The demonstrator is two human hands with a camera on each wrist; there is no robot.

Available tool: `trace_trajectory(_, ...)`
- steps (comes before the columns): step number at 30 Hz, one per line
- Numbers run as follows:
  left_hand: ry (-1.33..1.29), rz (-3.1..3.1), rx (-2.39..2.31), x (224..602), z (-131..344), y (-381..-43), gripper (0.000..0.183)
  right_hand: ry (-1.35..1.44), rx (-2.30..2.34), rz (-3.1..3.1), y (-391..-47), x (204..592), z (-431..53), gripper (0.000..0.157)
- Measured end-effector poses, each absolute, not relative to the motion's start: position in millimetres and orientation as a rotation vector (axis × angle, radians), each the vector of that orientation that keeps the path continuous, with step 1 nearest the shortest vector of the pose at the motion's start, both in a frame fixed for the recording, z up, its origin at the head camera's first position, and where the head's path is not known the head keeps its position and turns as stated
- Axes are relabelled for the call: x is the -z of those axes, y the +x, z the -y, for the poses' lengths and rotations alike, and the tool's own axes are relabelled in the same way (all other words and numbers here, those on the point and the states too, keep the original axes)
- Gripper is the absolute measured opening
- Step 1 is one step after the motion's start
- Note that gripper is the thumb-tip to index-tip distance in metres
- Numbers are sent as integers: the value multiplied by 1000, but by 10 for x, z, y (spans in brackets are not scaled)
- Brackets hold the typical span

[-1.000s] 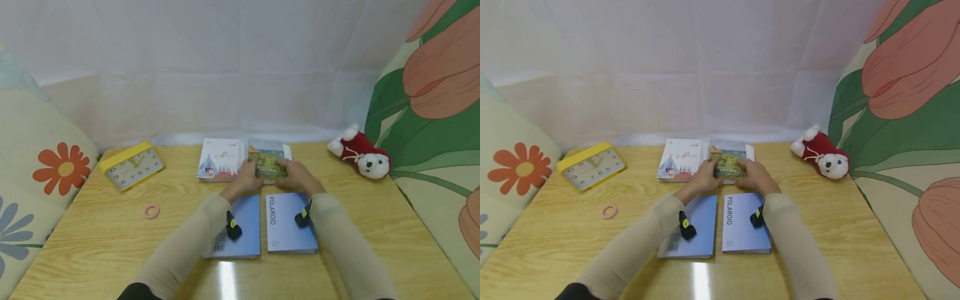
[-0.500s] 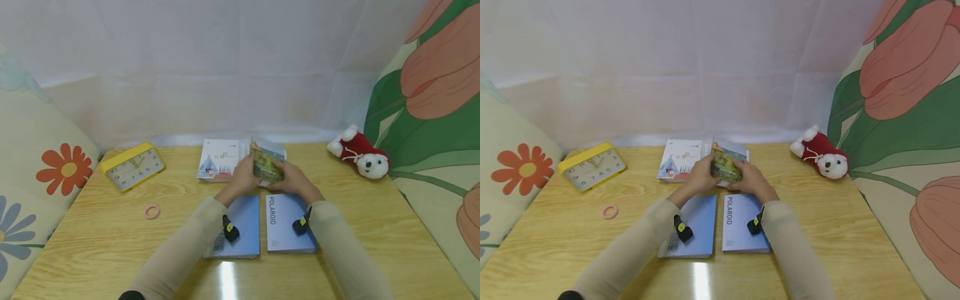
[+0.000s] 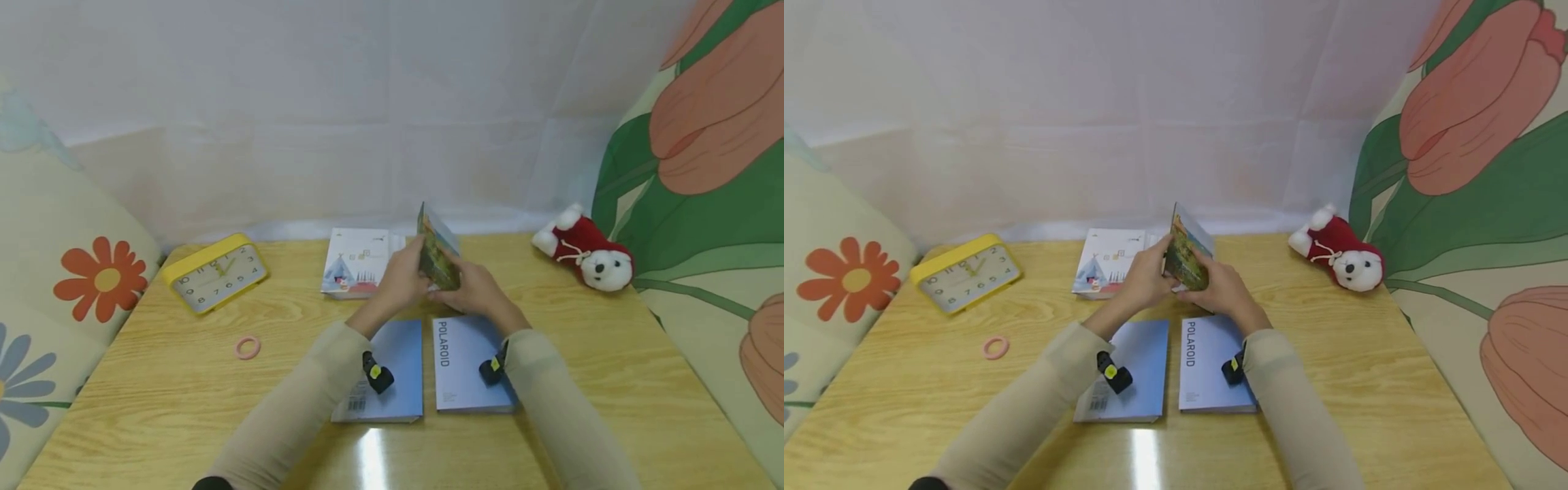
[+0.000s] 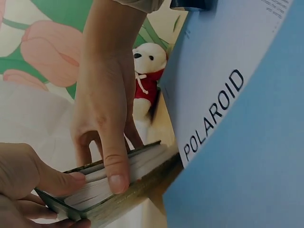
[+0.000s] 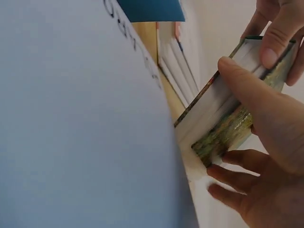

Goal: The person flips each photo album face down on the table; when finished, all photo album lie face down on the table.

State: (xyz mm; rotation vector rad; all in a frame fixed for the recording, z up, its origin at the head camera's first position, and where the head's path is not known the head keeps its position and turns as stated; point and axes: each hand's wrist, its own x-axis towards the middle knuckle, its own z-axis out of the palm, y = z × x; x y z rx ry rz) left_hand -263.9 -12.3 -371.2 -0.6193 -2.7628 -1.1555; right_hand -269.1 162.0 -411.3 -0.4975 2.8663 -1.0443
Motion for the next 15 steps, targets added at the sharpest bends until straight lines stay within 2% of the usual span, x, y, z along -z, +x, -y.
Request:
trace_trajectory(6, -681, 2758, 1093, 3593, 63, -2623, 85, -560, 1249, -2800, -2699, 3987, -1628, 97)
trace_trajectory(15, -840, 2752, 1113, 3541, 5, -2645, 73, -649, 1369, -2753, -2679, 3854, -1661, 111)
